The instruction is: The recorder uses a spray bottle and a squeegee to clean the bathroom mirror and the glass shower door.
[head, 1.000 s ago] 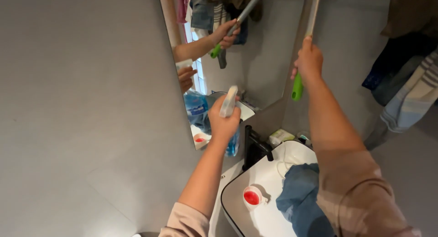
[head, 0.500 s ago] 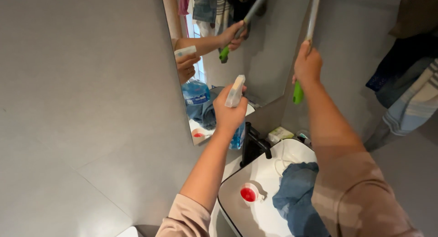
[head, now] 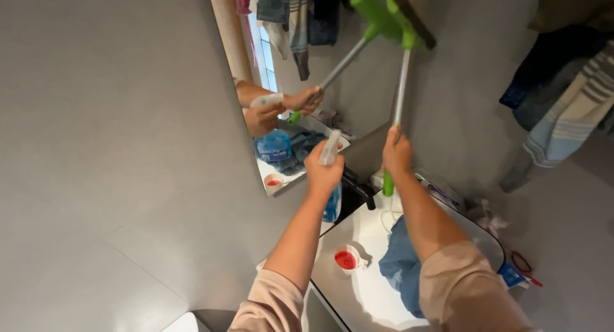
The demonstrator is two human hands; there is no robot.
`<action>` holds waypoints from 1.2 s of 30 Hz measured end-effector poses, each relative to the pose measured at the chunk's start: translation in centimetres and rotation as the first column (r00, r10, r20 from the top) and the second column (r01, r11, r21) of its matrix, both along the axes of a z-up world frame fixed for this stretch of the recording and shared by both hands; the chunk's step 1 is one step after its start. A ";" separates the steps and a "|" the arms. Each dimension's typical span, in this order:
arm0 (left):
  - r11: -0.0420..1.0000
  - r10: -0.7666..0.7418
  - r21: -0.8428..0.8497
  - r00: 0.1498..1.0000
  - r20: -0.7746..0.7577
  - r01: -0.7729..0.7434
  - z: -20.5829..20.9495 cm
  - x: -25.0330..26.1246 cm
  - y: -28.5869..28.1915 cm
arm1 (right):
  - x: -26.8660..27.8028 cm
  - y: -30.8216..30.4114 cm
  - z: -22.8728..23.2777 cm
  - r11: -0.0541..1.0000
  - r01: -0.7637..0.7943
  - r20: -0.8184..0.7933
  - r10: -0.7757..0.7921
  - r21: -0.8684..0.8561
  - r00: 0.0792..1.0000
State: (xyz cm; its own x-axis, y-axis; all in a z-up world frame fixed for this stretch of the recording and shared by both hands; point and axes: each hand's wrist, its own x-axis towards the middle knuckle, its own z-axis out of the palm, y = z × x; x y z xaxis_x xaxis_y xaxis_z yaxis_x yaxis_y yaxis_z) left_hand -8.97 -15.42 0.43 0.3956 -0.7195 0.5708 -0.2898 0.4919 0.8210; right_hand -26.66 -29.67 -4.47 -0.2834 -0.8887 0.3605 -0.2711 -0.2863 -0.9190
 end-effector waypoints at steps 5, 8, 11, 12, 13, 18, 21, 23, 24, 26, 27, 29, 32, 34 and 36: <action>0.999 -0.017 -0.031 1.000 -0.023 0.017 -2.3 -0.4 0.3 | 0.5 4.2 -3.0 0.998 0.011 -0.035 -0.009 0.063 0.999; 1.000 -0.006 -0.030 0.999 -0.042 0.004 -3.4 -0.7 0.6 | 0.9 6.8 -3.8 0.982 -0.057 0.032 0.052 0.179 0.998; 1.000 0.016 0.026 0.999 -0.029 -0.015 -4.1 -0.9 1.2 | 1.2 8.5 -4.3 0.967 -0.096 0.086 0.078 0.234 0.993; 0.997 0.033 0.073 0.999 -0.002 -0.033 -4.3 -0.9 1.5 | 1.3 9.1 -4.3 0.951 -0.093 0.111 0.063 0.296 0.992; 0.997 0.031 0.074 1.000 -0.003 -0.031 -4.7 -0.9 1.5 | 1.5 9.2 -4.8 0.950 -0.092 0.110 0.061 0.297 0.992; 0.993 0.020 0.114 0.999 -0.034 -0.016 -5.5 -1.3 2.9 | 2.1 10.1 -6.8 0.932 -0.108 0.142 0.062 0.347 0.988; 0.993 0.023 0.113 0.998 -0.053 -0.017 -6.3 -1.5 3.4 | 2.1 10.7 -8.5 0.919 -0.129 0.182 0.063 0.374 0.981; 0.996 0.024 0.084 0.998 -0.057 -0.019 -7.2 -1.5 3.6 | 2.1 11.6 -9.2 0.908 -0.146 0.182 0.078 0.393 0.980; 0.998 0.024 0.053 0.998 -0.059 -0.021 -7.5 -1.5 3.7 | 2.2 12.0 -9.5 0.897 -0.163 0.185 0.094 0.410 0.978; 0.999 0.031 0.037 0.998 -0.047 -0.029 -8.0 -1.3 4.2 | 2.5 13.3 -9.3 0.889 -0.173 0.194 0.098 0.423 0.976; 0.999 0.036 0.018 0.999 -0.035 -0.035 -8.2 -1.2 4.5 | 2.6 13.9 -9.2 0.883 -0.181 0.202 0.101 0.433 0.974; 0.998 0.037 0.046 0.998 -0.046 -0.034 -8.1 -1.1 5.1 | 2.9 14.6 -9.3 0.876 -0.183 0.208 0.098 0.445 0.973; 0.997 0.035 0.073 0.997 -0.074 -0.029 -8.8 -0.9 5.6 | 3.3 15.4 -10.3 0.872 -0.188 0.211 0.100 0.451 0.972; 0.997 0.034 0.074 0.995 -0.091 -0.027 -9.4 -0.8 5.9 | 3.5 16.0 -11.1 0.874 -0.192 0.209 0.107 0.446 0.972; 0.999 0.036 0.034 0.995 -0.096 -0.033 -9.6 -0.7 6.4 | 3.7 16.8 -11.7 0.875 -0.202 0.220 0.114 0.439 0.969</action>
State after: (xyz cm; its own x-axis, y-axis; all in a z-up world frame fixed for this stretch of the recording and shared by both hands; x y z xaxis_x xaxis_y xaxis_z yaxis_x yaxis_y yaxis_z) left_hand -9.63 -9.04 -9.16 0.4725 -0.7222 0.5052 -0.2248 0.4555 0.8614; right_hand -22.99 -12.90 -16.19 -0.1462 -0.9795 -0.1382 -0.0740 0.1502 -0.9859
